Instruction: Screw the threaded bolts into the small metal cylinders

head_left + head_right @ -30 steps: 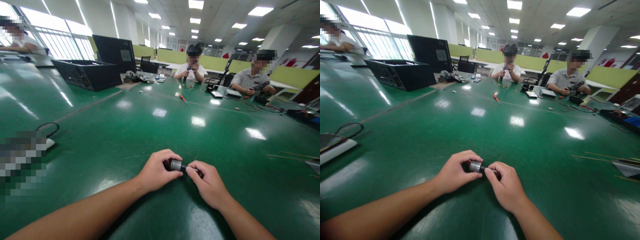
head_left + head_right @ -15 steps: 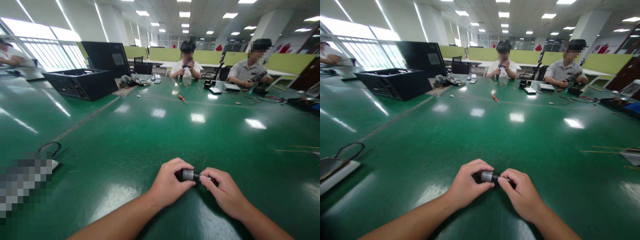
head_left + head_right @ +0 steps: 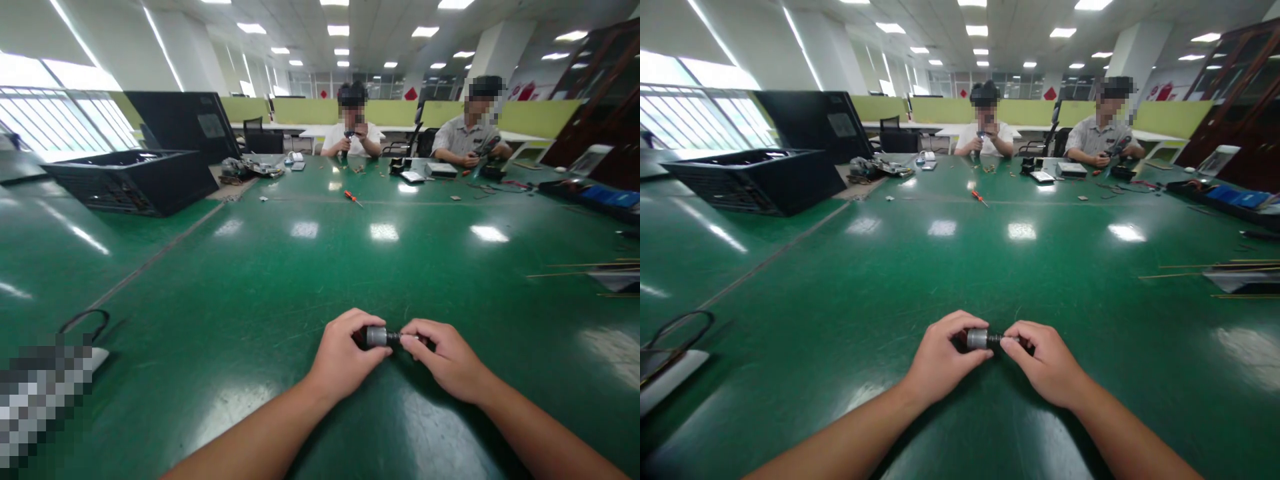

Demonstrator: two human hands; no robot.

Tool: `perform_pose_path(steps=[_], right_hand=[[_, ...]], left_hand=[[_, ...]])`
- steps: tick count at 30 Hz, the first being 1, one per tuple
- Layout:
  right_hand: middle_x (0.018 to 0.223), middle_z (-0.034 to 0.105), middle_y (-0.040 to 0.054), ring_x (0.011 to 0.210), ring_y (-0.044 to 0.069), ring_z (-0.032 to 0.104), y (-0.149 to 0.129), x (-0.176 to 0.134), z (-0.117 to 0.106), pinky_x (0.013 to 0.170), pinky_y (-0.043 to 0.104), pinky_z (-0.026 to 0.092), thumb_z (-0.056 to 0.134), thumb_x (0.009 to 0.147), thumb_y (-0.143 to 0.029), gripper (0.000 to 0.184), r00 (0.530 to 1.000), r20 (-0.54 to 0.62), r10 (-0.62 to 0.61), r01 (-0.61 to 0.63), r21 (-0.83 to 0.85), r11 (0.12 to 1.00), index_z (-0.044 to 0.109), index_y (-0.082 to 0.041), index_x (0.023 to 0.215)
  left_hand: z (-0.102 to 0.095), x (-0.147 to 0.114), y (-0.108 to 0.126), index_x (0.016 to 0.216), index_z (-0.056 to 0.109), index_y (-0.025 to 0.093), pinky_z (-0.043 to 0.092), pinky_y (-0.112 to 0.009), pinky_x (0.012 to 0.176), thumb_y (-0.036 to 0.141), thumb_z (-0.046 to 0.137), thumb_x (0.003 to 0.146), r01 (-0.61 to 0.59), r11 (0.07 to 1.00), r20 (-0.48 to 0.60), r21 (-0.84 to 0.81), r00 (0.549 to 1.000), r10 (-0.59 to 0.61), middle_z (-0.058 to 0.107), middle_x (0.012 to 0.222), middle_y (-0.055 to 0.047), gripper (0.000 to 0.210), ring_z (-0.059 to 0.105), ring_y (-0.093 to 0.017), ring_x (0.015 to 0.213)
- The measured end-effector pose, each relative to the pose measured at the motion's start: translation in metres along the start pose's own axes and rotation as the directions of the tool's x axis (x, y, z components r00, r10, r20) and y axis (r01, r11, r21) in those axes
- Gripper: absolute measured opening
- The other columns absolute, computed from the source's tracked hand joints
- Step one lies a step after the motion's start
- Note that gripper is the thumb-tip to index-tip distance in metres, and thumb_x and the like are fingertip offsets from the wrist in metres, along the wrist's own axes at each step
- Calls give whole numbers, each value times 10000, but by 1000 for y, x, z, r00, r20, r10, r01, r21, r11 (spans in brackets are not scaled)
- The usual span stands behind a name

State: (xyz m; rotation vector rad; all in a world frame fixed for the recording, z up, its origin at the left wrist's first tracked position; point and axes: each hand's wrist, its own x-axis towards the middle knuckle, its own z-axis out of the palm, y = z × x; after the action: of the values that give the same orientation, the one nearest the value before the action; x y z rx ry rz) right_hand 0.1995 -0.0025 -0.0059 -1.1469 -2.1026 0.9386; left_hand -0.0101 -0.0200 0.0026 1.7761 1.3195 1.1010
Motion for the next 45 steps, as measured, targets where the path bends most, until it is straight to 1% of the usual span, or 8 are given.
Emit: perform_pose_path(steps=[5,13,19,24,28,35,41,45], right_hand=[[706,608,0,661,150,546,1,-1,0,629,259,389,496,976,-405,322,1000,11,-7,7,-4,1000,683,-189,828],[668,574,-5,641,151,540,4,-1,0,609,259,373,478,979,-413,346,1000,14,6,-6,-13,1000,669,-184,805],[656,561,-7,624,149,523,3,-1,1,598,257,370,492,967,-408,331,1000,-7,7,-7,14,1000,665,-184,796],[700,584,4,641,152,523,4,0,2,596,253,386,535,943,-392,270,999,-32,7,-5,58,998,681,-185,851],[704,583,3,649,155,528,5,0,2,602,253,395,544,940,-389,253,999,-44,27,-22,100,995,683,-186,883],[726,585,-2,666,152,524,7,-1,3,634,256,413,557,938,-376,226,996,-71,48,-38,134,990,676,-185,941],[766,587,-1,698,151,534,6,-2,3,660,257,424,569,928,-353,200,993,-112,37,-20,142,990,672,-188,970],[780,594,3,711,155,535,5,-2,3,668,261,426,576,919,-339,190,990,-137,30,-12,130,991,674,-187,977]], left_hand=[[1,0,-3,922,741,222,477,-291,714,126,837,636,-10,1000,-4,4,1000,10,708,878,-15,316,656,-189,819],[2,1,-2,904,747,216,486,-290,747,145,862,618,-28,999,-20,34,999,29,723,885,-14,316,663,-188,824],[1,2,-2,919,742,212,478,-285,754,151,853,637,-34,998,-11,51,999,35,719,890,-10,310,657,-181,830],[0,2,-3,923,741,216,490,-291,759,180,846,645,-26,998,2,65,1000,26,726,894,-11,299,660,-185,823],[0,1,-4,934,742,216,492,-280,719,203,849,648,-4,999,-18,53,1000,5,722,885,-16,305,661,-186,806],[0,-1,-5,948,739,208,487,-270,681,178,838,654,25,1000,-33,-2,999,-25,698,875,-19,311,644,-174,772],[-1,0,-4,947,729,205,472,-269,673,125,821,658,2,1000,-80,-15,997,-4,687,895,-19,314,632,-169,778],[-2,0,-5,962,725,209,469,-271,681,119,811,672,-13,1000,-88,-9,996,12,686,910,-18,316,634,-170,798]])
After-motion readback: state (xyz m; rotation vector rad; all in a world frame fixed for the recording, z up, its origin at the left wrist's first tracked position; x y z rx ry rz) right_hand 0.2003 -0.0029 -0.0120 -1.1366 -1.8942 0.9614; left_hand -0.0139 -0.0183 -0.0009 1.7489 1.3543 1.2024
